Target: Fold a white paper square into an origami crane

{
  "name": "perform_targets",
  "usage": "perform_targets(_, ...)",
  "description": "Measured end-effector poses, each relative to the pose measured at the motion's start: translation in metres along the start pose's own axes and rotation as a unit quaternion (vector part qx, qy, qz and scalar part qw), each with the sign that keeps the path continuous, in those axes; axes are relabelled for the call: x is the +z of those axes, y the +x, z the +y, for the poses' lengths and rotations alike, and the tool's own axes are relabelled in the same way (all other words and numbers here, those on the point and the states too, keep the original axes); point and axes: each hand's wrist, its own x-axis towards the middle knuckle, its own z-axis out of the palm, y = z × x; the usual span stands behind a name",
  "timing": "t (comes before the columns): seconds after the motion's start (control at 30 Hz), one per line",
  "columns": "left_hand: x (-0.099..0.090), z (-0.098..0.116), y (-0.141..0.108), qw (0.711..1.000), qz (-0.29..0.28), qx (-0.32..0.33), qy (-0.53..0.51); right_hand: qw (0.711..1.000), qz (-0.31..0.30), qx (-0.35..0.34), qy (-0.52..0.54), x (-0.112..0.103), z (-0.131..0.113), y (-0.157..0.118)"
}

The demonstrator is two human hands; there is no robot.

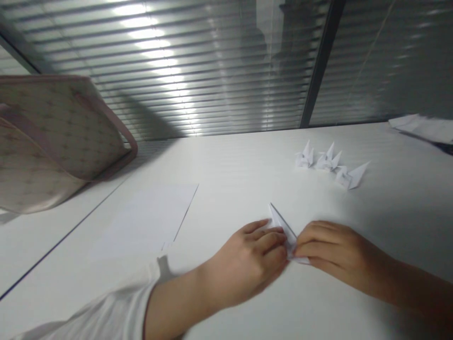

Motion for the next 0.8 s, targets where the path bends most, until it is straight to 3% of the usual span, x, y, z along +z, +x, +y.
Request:
perform_targets(0.1, 0.002, -0.001, 0.003, 0.993, 0.024, -0.066, -0.091, 0.993, 0.022, 0.093, 0.065, 0.004, 0.003, 0.0)
perform_targets(0.27, 0.006, 0.004, 0.01, 0.951, 0.058, -0.189, -0.24, 0.984, 0.032, 0.175, 0.018, 0.011, 0.002, 0.005)
perform_targets(0.6, 0.001, 0.003, 0.012, 0.93, 0.05, -0.247, -0.267, 0.981, 0.042, 0.183, -0.055, 0.017, 0.004, 0.009)
perform_targets(0.8, 0.003, 0.0, 0.014, 0.94, 0.036, -0.248, -0.23, 0.976, 0.039, 0.194, -0.085, 0.022, 0.004, 0.014)
